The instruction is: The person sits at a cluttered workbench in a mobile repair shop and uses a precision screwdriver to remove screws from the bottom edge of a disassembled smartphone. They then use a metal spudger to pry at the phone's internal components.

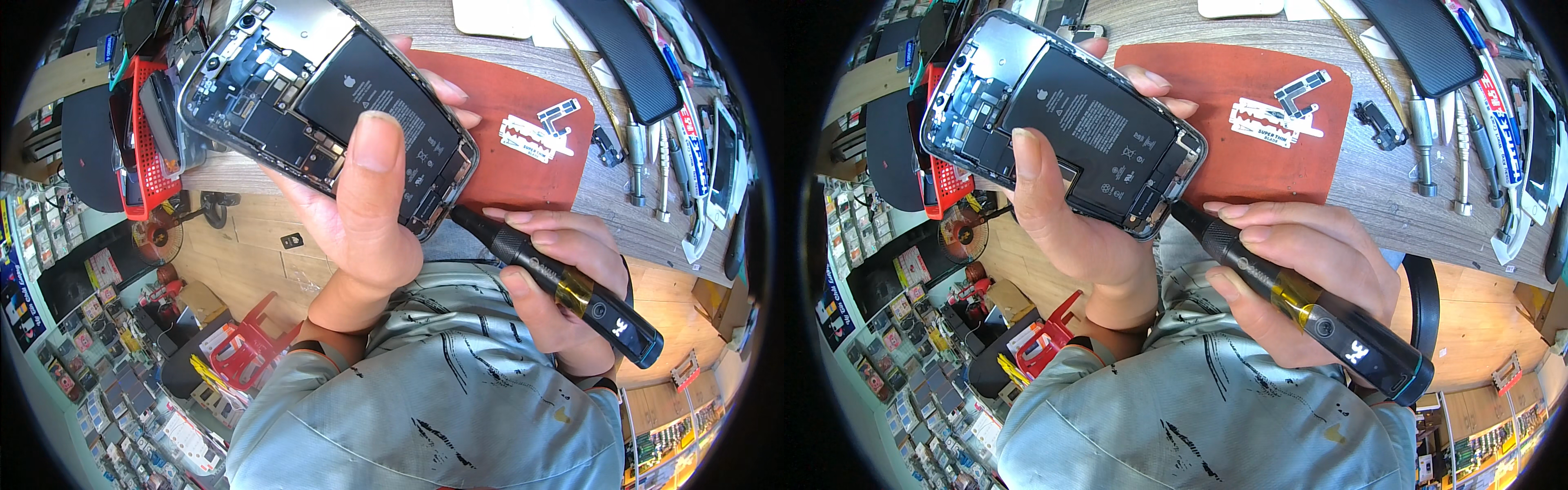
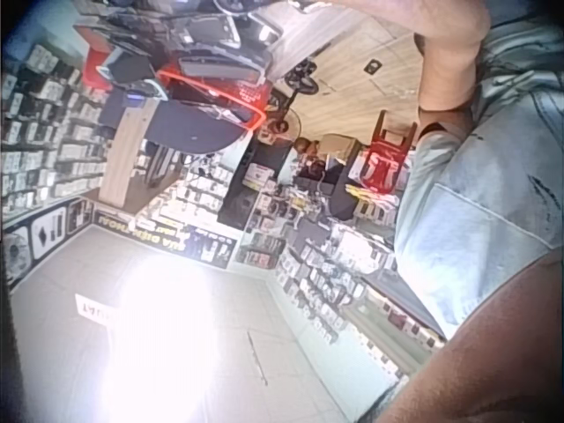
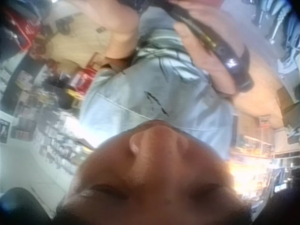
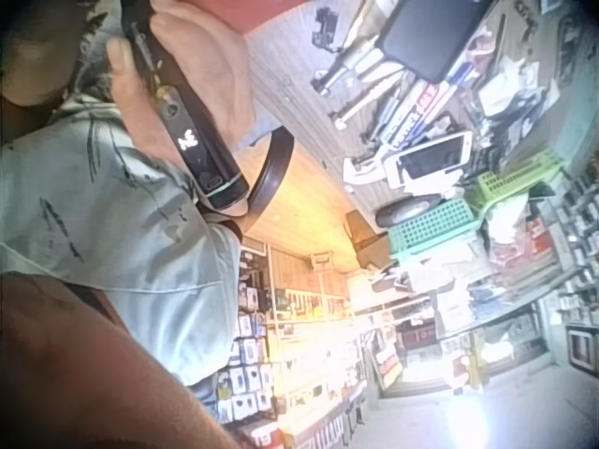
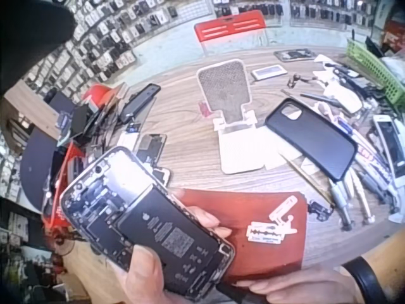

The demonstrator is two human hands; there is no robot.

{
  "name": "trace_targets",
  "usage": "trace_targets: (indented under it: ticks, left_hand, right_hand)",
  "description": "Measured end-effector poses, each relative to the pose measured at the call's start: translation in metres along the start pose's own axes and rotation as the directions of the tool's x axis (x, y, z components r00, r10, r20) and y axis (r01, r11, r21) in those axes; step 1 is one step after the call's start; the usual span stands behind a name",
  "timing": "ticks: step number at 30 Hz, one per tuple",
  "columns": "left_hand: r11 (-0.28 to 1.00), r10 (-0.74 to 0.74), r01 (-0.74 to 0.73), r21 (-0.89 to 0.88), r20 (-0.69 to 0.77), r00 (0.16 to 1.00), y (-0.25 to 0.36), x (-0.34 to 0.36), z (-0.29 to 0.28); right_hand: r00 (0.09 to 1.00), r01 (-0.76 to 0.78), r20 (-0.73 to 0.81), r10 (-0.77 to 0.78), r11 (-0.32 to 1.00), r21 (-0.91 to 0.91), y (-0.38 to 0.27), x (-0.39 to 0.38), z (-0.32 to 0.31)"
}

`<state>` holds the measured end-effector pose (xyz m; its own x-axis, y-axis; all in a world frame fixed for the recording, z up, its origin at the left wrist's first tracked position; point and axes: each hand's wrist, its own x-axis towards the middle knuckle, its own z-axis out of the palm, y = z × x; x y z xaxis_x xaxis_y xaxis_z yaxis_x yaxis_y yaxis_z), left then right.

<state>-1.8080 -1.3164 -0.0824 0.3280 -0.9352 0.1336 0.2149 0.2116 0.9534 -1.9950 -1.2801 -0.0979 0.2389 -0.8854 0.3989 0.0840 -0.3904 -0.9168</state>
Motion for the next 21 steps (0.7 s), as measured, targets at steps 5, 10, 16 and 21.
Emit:
trace_targets:
  ticks: [5, 10, 16, 21]
  left_hand:
    - [1.0, -0.01, 0.01, -0.002, -0.02, 1.0, 0.001, -0.001, 0.003]
    - [1.0, 0.009, -0.008, 0.02, -0.023, 1.0, 0.001, 0.0, 0.003]
    - [0.999, 0.016, -0.015, 0.031, -0.015, 1.0, 0.001, 0.0, 0.003]
    - [0.999, 0.014, -0.013, 0.043, -0.023, 1.0, 0.002, 0.0, 0.004]
  right_hand:
    - [1.0, 0.003, -0.001, -0.003, 1.0, 0.009, 0.0, 0.001, 0.0]
    - [1.0, -0.003, 0.027, 0.003, 1.0, -0.008, 0.001, 0.0, -0.003]
    - [0.998, 0.008, 0.058, -0.006, 1.0, -0.029, 0.001, 0.002, -0.006]
    - [0.995, 0.021, 0.1, -0.016, 0.998, -0.055, -0.001, 0.007, -0.01]
